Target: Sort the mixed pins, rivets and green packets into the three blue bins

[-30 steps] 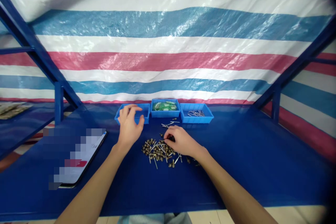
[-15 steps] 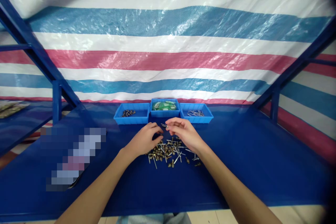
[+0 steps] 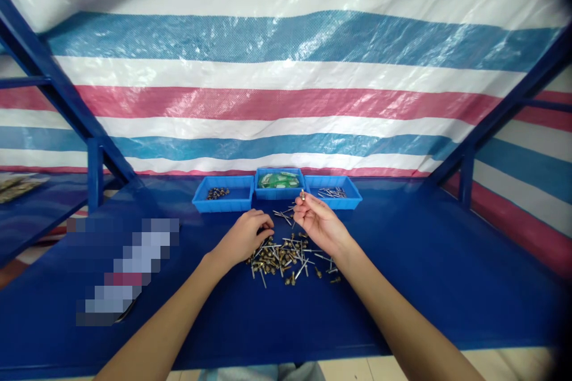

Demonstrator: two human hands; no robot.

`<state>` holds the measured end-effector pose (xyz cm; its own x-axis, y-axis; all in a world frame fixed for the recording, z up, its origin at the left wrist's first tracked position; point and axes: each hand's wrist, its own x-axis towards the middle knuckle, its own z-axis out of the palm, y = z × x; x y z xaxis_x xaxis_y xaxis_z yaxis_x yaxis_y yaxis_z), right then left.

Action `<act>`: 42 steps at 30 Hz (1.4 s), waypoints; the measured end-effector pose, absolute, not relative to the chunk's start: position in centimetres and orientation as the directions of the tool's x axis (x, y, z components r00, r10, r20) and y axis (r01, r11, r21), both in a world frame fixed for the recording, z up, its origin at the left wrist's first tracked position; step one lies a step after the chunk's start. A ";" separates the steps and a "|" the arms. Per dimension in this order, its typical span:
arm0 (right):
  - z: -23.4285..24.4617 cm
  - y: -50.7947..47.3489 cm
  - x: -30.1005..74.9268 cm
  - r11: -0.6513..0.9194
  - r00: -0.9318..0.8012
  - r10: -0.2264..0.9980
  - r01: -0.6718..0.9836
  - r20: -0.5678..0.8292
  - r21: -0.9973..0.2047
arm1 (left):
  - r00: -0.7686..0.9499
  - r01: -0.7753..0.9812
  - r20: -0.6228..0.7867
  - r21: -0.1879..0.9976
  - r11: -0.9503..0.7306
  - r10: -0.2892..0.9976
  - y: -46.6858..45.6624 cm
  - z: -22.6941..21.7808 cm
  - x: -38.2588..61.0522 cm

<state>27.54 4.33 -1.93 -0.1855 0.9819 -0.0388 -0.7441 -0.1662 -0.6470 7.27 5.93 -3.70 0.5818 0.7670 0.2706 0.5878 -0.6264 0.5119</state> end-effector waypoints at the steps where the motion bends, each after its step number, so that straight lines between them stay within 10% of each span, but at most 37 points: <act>1: -1.9 4.3 27.5 -0.164 -0.186 0.982 -0.745 -0.034 -0.646 | 0.573 0.591 0.272 0.517 -0.619 0.773 6.0 -3.8 7.2; 18: -2.2 4.6 27.5 -0.133 -0.144 0.989 -0.697 -0.045 -0.704 | 0.517 0.600 0.237 0.585 -0.546 0.822 6.5 -4.0 6.6; 27: 1.8 7.1 24.9 0.461 0.570 0.803 -0.411 0.173 -0.786 | 0.504 0.632 0.203 0.575 -0.519 0.839 6.2 -3.5 6.4; 34: 2.6 10.1 22.7 0.481 0.133 0.853 0.175 0.505 -0.859 | 0.483 0.623 0.261 0.569 -0.537 0.836 5.8 -2.5 6.5; 42: -0.9 6.6 28.1 0.460 -0.184 0.884 0.511 0.430 -0.726 | 0.306 0.357 0.397 0.795 -0.490 0.866 5.5 -2.0 7.1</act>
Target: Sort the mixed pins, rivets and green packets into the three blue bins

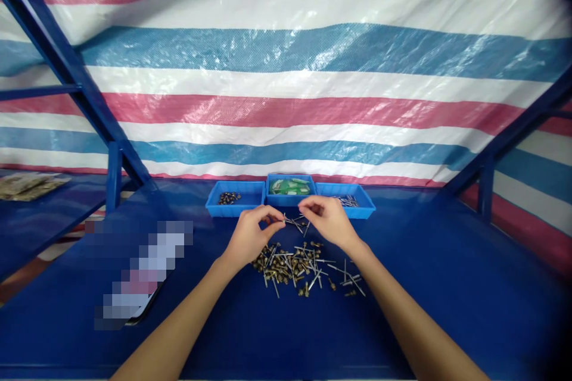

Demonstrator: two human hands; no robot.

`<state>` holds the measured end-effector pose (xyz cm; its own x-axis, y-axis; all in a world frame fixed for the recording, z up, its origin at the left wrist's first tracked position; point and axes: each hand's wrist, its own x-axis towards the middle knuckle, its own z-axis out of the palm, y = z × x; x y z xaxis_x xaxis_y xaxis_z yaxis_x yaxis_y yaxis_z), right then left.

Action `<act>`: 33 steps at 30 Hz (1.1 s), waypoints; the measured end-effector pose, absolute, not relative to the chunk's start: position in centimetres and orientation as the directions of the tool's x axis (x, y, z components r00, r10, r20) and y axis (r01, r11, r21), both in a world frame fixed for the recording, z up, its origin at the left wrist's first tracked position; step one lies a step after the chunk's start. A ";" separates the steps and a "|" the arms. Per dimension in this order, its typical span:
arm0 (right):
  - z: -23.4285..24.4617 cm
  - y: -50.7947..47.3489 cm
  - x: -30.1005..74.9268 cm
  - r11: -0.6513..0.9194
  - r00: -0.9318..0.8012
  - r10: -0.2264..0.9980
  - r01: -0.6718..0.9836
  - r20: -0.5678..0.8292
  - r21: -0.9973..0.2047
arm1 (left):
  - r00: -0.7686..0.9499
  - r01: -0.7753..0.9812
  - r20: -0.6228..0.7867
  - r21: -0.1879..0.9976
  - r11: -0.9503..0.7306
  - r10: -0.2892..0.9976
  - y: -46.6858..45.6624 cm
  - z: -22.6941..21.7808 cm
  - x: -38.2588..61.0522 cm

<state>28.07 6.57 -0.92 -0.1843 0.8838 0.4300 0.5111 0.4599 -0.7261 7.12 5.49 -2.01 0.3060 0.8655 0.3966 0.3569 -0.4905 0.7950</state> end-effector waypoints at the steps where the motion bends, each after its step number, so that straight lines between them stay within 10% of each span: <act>1: -1.5 6.1 28.5 0.453 -0.214 0.888 0.563 0.407 -0.692 | 0.295 0.308 0.399 0.820 -0.482 0.868 5.4 -2.0 7.2; 8: -3.5 5.1 28.7 0.345 -0.263 0.938 0.784 0.228 -0.516 | 0.264 0.252 0.466 0.812 -0.527 0.845 5.8 -2.2 7.2; 16: -3.6 4.8 27.4 0.200 -0.133 0.973 0.893 0.189 -0.403 | -0.146 0.845 0.709 0.452 -0.285 0.690 6.4 -1.1 5.6; 20: -3.4 4.5 27.4 0.273 -0.171 0.952 0.847 0.253 -0.455 | 0.083 0.786 0.686 0.400 -0.471 0.723 6.1 -1.7 6.1; 25: -2.7 4.1 27.3 0.468 -0.312 0.884 0.596 0.349 -0.652 | 0.403 0.547 0.471 0.563 -0.620 0.784 5.2 -2.3 7.8; 33: -2.0 3.7 27.0 0.497 -0.195 0.866 0.436 0.460 -0.750 | 0.366 0.474 0.349 0.728 -0.495 0.863 5.0 -2.3 8.1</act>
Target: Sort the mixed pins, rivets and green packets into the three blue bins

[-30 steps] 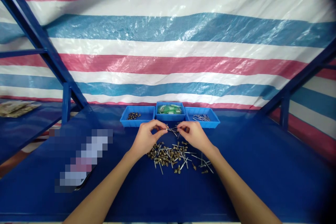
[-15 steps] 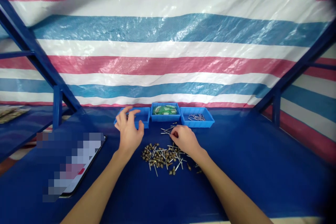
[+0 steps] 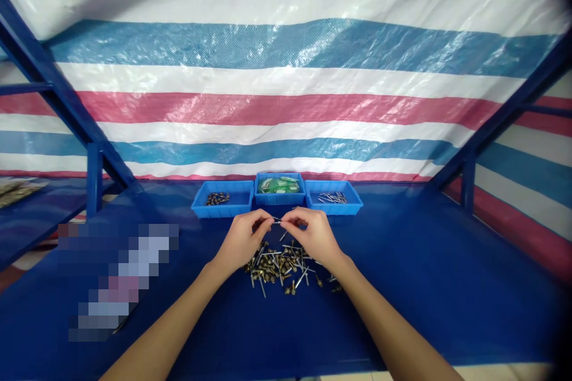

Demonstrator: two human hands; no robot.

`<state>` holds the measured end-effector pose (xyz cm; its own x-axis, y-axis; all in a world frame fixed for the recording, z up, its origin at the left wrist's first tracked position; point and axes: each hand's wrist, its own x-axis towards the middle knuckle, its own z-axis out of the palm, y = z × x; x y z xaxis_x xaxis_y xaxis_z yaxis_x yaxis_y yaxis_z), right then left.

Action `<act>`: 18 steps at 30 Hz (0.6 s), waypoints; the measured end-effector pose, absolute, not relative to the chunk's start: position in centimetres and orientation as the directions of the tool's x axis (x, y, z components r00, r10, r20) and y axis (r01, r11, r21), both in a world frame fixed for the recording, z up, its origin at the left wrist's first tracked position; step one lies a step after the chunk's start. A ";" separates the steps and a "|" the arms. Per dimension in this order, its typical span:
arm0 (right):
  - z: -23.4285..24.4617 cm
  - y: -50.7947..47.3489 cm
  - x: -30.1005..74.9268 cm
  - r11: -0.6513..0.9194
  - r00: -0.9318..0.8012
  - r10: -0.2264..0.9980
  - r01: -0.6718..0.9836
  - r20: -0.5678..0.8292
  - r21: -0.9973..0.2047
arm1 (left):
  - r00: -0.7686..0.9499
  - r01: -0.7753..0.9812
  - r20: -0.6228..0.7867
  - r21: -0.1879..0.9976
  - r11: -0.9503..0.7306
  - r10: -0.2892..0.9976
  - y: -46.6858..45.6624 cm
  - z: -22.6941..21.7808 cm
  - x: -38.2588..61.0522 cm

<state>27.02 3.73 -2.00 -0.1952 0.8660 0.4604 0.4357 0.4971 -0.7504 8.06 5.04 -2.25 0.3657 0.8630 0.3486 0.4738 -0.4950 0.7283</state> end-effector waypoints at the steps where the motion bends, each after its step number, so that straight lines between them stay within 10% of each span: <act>1: -2.1 3.8 27.0 0.486 -0.176 0.872 0.420 0.456 -0.766 | 0.348 0.441 0.354 0.756 -0.485 0.868 5.1 -2.3 8.1; 9: -3.2 4.5 26.8 0.373 -0.069 0.928 0.193 0.367 -0.907 | 0.268 0.333 0.429 0.799 -0.500 0.863 5.1 -2.3 8.1; 18: -1.9 6.4 31.4 0.266 0.564 0.792 0.025 0.233 -0.964 | 0.574 0.506 0.290 0.610 -0.610 0.766 4.7 -1.2 6.4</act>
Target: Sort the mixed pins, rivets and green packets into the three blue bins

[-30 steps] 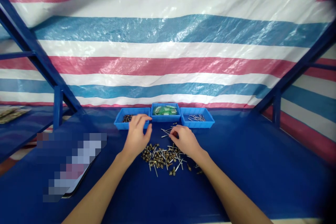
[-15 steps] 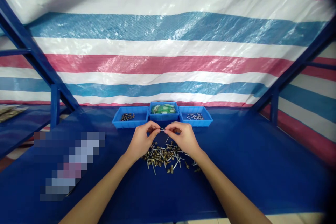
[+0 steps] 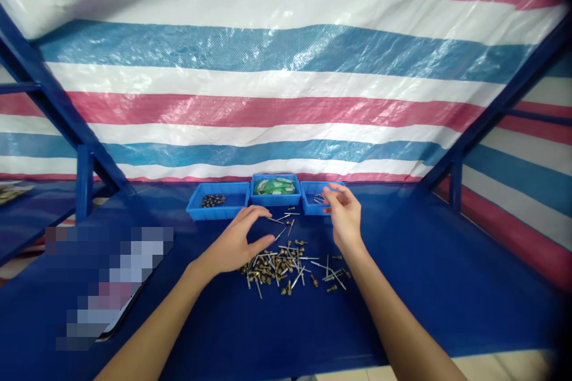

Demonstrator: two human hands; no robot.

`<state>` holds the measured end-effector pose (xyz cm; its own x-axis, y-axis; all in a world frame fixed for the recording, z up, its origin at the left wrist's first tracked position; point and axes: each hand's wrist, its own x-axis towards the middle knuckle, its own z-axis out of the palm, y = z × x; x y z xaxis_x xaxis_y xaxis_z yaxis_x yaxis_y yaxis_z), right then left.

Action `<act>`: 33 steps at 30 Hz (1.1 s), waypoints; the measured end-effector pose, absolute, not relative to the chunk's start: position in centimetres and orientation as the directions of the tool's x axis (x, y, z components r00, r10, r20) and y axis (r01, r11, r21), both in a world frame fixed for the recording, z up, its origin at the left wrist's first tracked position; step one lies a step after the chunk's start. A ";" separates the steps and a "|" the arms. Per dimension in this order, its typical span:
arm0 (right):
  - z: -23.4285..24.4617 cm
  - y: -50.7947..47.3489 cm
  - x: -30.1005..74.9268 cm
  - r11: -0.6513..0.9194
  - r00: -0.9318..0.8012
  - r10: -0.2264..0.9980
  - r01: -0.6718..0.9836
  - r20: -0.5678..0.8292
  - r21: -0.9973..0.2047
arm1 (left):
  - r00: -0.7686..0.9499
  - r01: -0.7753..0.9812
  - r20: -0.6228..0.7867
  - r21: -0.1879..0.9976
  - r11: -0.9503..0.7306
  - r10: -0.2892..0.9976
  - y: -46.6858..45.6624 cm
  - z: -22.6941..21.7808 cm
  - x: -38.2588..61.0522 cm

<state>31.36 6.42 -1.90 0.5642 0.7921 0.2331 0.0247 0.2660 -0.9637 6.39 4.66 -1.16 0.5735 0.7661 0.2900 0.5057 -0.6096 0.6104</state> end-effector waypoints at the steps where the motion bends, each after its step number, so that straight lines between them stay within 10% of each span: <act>1: -1.7 6.5 31.8 0.245 0.543 0.803 0.077 0.247 -0.966 | 0.614 0.519 0.247 0.589 -0.620 0.749 4.5 -1.2 6.4; 7: -1.3 3.0 33.9 0.293 0.059 0.937 0.404 0.345 -0.866 | 0.721 0.589 0.010 0.519 -0.620 0.693 3.7 -1.1 5.7; 14: -3.4 -5.4 35.7 0.403 -0.383 0.913 0.794 0.139 -0.456 | 0.762 0.575 0.051 0.405 -0.711 0.645 1.8 -2.9 4.7; 33: -5.2 3.1 28.3 0.480 -0.435 0.876 0.747 0.208 -0.460 | 0.757 0.501 0.161 0.478 -0.721 0.633 5.4 -4.0 9.4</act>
